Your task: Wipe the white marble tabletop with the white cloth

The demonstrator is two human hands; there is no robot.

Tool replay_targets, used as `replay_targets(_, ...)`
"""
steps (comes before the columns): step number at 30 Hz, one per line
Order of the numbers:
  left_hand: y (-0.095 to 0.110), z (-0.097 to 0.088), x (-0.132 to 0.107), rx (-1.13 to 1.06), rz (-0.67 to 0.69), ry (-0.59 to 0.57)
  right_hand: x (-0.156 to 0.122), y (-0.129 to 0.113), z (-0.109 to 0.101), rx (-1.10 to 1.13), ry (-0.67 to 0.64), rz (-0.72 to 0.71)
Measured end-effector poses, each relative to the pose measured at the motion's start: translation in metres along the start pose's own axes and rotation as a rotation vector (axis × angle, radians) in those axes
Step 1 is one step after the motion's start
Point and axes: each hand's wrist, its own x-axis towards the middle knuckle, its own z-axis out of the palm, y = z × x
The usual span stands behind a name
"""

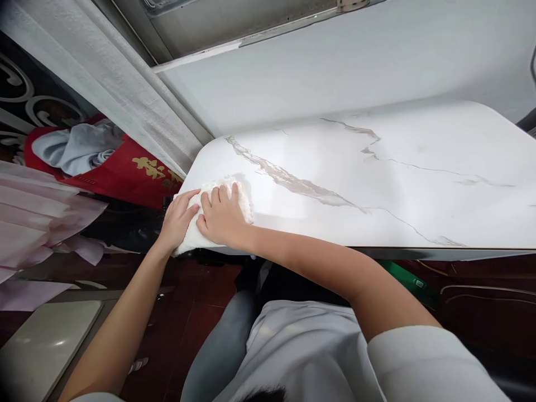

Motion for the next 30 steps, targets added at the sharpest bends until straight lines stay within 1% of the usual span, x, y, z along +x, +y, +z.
replay_targets(2, 0.006, 0.003, -0.004, 0.022, 0.013, -0.006, -0.006, 0.004, -0.006, 0.004, -0.008, -0.004)
replay_targets(4, 0.011, 0.005, -0.003, 0.041, 0.020, -0.009, -0.006, 0.007, -0.013, 0.029, -0.044, 0.003)
replay_targets(6, 0.016, 0.007, 0.003, 0.052, 0.013, -0.012, 0.001, 0.012, -0.019, 0.072, -0.108, 0.029)
replay_targets(8, 0.019, 0.010, 0.014, 0.054, 0.002, -0.018, 0.012, 0.017, -0.021, 0.106, -0.156, 0.080)
replay_targets(9, 0.020, 0.013, 0.021, 0.054, -0.003, -0.018, 0.018, 0.021, -0.020, 0.109, -0.156, 0.106)
replay_targets(11, 0.020, 0.019, 0.039, 0.060, -0.011, -0.009, 0.032, 0.032, -0.016, 0.092, -0.110, 0.133)
replay_targets(13, 0.019, 0.027, 0.060, 0.073, -0.014, 0.011, 0.047, 0.046, -0.008, 0.069, -0.044, 0.130)
replay_targets(15, 0.016, 0.035, 0.083, 0.071, -0.015, 0.034, 0.061, 0.062, -0.002, 0.063, -0.006, 0.128)
replay_targets(19, 0.010, 0.052, 0.127, 0.024, -0.014, 0.077, 0.089, 0.093, 0.004, 0.057, -0.006, 0.141)
replay_targets(22, 0.006, 0.062, 0.155, -0.018, -0.019, 0.107, 0.107, 0.111, 0.005, 0.043, -0.008, 0.163)
replay_targets(26, -0.001, 0.073, 0.186, -0.084, -0.023, 0.137, 0.126, 0.128, 0.005, 0.055, -0.008, 0.201)
replay_targets(30, 0.000, 0.077, 0.207, -0.131, -0.011, 0.137, 0.140, 0.142, 0.007, 0.114, 0.041, 0.207)
